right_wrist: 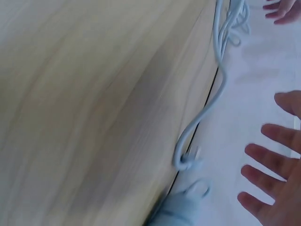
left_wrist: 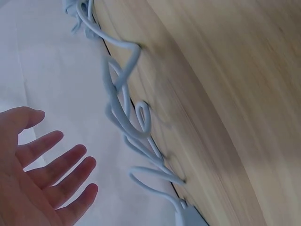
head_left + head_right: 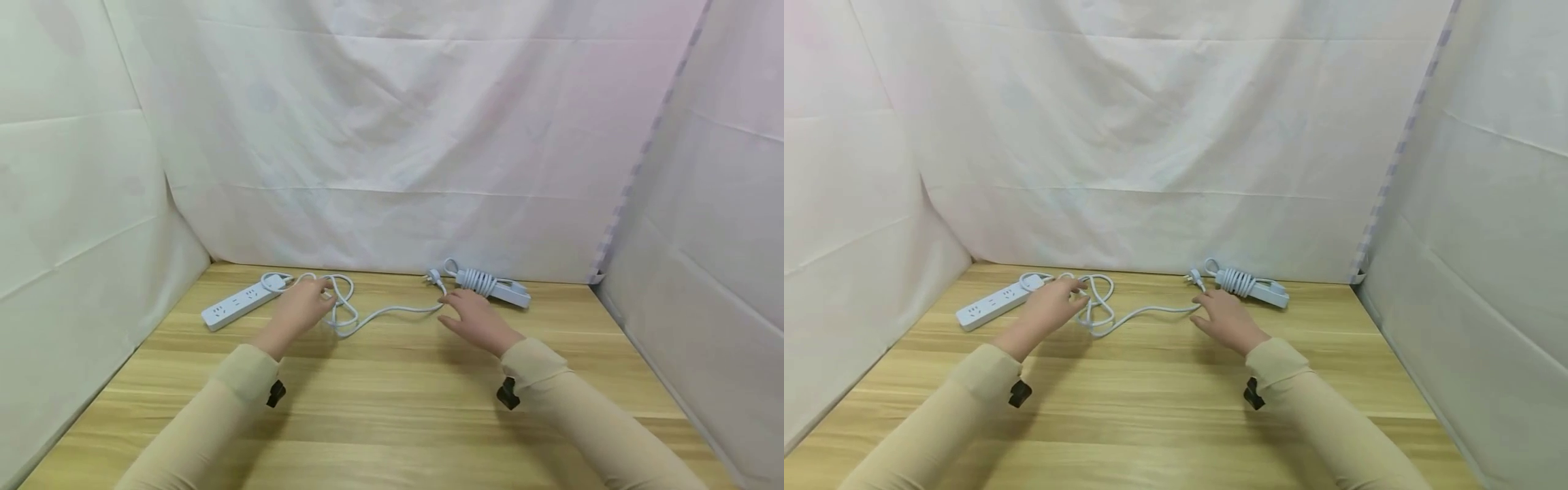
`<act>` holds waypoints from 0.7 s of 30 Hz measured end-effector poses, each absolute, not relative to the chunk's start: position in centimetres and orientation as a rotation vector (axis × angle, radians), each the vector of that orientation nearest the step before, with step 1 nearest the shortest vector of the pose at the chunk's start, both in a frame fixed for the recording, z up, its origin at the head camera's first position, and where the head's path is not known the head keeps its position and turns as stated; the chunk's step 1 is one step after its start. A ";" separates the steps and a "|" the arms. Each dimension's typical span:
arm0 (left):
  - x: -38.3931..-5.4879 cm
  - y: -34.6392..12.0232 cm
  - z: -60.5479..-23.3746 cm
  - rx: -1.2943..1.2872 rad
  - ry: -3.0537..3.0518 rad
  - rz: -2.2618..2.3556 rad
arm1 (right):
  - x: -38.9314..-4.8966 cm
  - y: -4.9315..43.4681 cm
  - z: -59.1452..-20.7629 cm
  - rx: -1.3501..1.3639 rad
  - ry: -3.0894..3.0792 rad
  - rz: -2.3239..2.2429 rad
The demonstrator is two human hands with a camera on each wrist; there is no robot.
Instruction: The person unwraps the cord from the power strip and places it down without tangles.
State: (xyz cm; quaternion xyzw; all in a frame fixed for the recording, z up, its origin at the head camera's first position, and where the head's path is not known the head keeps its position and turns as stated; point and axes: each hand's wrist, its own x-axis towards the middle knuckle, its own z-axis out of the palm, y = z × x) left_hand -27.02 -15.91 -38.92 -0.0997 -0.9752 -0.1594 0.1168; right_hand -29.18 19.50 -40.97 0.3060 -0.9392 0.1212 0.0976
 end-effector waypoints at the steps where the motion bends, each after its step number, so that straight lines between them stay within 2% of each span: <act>1: -27.0 -15.6 -38.9 -0.313 -2.848 -0.455 | -29.3 20.1 -41.1 0.868 -2.772 0.356; 9: -26.2 -13.0 -38.5 -0.392 -2.887 -0.415 | -30.8 24.7 -42.2 0.588 -2.757 0.356; 21: -25.8 -9.3 -38.9 -0.433 -2.915 -0.353 | -33.5 30.4 -44.1 0.360 -2.914 0.369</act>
